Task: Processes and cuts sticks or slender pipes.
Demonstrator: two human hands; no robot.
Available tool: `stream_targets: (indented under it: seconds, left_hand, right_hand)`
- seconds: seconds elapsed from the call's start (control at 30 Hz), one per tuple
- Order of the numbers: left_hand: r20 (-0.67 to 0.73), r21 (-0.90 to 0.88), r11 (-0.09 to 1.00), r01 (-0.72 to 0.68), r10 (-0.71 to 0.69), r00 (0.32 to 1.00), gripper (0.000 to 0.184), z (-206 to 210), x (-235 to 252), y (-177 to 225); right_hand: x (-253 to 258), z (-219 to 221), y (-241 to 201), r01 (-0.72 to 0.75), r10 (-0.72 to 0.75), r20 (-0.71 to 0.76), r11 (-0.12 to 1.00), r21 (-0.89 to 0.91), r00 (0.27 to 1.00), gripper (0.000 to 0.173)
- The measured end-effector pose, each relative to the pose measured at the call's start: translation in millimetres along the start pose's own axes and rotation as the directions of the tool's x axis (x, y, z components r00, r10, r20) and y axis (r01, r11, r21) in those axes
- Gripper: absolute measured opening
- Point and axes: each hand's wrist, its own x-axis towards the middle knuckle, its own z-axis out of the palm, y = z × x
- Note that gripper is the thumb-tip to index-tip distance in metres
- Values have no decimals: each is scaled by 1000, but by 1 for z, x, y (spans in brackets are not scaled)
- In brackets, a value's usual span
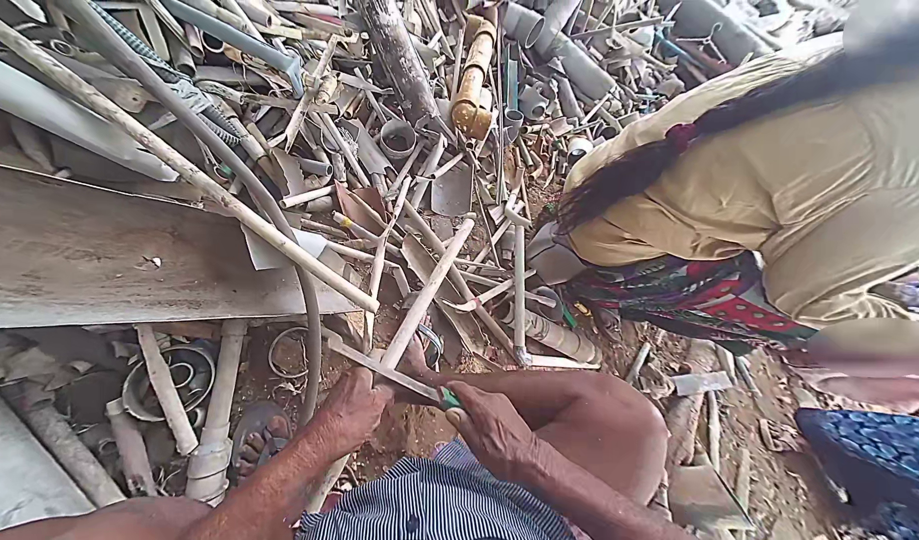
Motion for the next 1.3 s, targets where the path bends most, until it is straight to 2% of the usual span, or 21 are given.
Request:
stream_targets:
  seconds: [0.07, 0.1, 0.2, 0.27, 0.33, 0.37, 0.47, 0.53, 0.57, 0.63, 0.7, 0.77, 0.83, 0.9, 0.97, 1.03, 1.1, 1.2, 1.23, 1.3]
  left_hand:
    - [3, 9, 1000, -26, 26, 1000, 26, 2, -3, -1]
    - [-6, -3, 999, -52, 52, 999, 25, 3, -4, -2]
    - [-46, -29, 996, -81, 79, 996, 27, 6, -4, -2]
    - [-43, -6, 998, -67, 67, 997, 29, 7, -3, -2]
    - [-50, 21, 998, -64, 65, 997, 31, 5, -4, 1]
    - [-48, 31, 998, -59, 60, 997, 32, 5, -4, 2]
    - [-69, 66, 996, -57, 61, 996, 30, 5, -2, 1]
    - [-112, 113, 991, -73, 86, 990, 28, 6, -7, 4]
    - [-136, 127, 987, -100, 117, 984, 28, 6, -9, 4]
    - [-162, 126, 982, -142, 162, 973, 32, 8, -8, 1]
    - [-161, 121, 983, -138, 157, 974, 36, 9, -4, -2]
    - [-149, 115, 987, -110, 127, 981, 36, 9, -2, -3]
    - [-149, 104, 990, -95, 110, 983, 35, 7, -2, -4]
    - [-139, 84, 991, -108, 119, 983, 34, 8, 3, -12]
    - [-105, 75, 994, -75, 83, 991, 33, 8, 5, -14]
    - [-57, 23, 999, -33, 35, 998, 32, 8, 2, -11]
    - [13, -73, 997, 0, 1, 1000, 37, 10, -2, -9]
    - [54, -166, 986, 9, 0, 999, 39, 13, -1, -8]
    - [46, -165, 986, -4, 12, 999, 40, 13, 0, -8]
    - [10, -159, 987, -35, 37, 999, 42, 12, 2, -9]
  right_hand:
    - [3, 1, 5, 33, -32, 5, 998, -49, 999, 49]
    - [10, -4, 16, -13, 11, -25, 998, -64, 1000, 52]
    - [46, -43, 70, -349, 348, -59, 937, 5, 936, 57]
    - [67, -70, 90, -466, 465, -89, 885, 15, 881, 51]
    - [71, -74, 74, -432, 429, -61, 901, -46, 901, 50]
    - [65, -67, 56, -386, 388, 8, 919, -86, 922, 49]
    - [37, -31, 3, -170, 185, 193, 981, -94, 964, 46]
    - [25, -16, -5, -16, 27, 153, 997, -74, 988, 45]
    - [26, -17, 1, 1, 8, 115, 997, -74, 993, 48]
    - [41, -32, 31, -150, 151, 23, 988, -39, 988, 53]
    - [68, -61, 73, -387, 387, -62, 922, 13, 920, 52]
    - [87, -85, 89, -507, 508, -102, 861, 41, 855, 48]
    - [86, -77, 73, -460, 459, -40, 887, -26, 887, 47]
    - [68, -52, 35, -327, 341, 117, 937, -123, 933, 48]
    - [52, -29, -2, -211, 237, 279, 970, -123, 930, 44]
    - [45, -21, -8, -124, 154, 268, 984, -127, 951, 41]
    - [53, -29, 20, -214, 230, 173, 971, -105, 958, 44]
    - [80, -57, 86, -501, 505, 103, 863, -69, 857, 48]
    - [85, -62, 94, -517, 521, 78, 854, -64, 850, 48]
    - [82, -55, 76, -441, 446, 96, 895, -67, 890, 48]
